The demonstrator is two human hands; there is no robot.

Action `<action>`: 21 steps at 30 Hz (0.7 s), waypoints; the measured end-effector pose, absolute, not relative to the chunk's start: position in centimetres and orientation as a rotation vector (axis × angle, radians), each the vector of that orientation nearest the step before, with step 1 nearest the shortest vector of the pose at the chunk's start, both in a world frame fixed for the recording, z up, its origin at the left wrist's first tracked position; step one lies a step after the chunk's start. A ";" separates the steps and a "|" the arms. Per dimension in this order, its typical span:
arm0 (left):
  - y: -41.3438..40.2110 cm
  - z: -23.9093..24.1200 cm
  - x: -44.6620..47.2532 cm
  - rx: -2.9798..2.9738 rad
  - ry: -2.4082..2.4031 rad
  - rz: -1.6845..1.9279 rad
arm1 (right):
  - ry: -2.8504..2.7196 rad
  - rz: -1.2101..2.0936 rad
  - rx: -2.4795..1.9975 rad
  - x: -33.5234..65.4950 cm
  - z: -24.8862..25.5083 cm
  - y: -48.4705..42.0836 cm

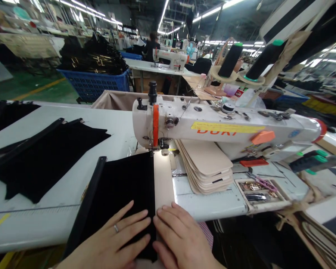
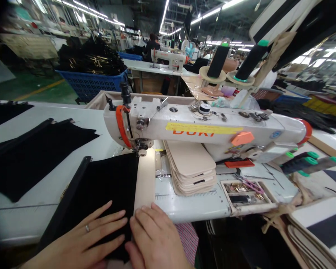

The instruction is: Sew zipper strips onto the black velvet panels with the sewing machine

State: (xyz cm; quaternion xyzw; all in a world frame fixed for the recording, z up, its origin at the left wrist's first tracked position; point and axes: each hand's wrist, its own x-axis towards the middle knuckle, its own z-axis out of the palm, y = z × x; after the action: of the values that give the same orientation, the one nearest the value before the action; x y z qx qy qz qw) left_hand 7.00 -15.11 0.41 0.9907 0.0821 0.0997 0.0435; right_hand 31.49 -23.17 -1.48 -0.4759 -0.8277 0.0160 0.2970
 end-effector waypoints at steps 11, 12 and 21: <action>-15.9 0.0 6.9 3.019 0.303 0.335 | -2.270 -0.183 -1.230 31.0 -3.6 -25.0; -15.9 0.2 6.8 3.011 0.316 0.322 | -2.237 -0.244 -1.228 30.8 -3.7 -24.9; -12.9 0.8 8.4 2.991 0.708 0.256 | -2.036 -0.430 -1.153 28.9 -3.5 -24.0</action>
State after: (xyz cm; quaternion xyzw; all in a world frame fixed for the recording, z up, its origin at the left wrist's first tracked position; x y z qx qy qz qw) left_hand 8.39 -12.89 0.78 0.9694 0.2294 0.0831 0.0285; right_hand 28.87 -24.02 -3.51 -0.4499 -0.7944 -0.1677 0.3720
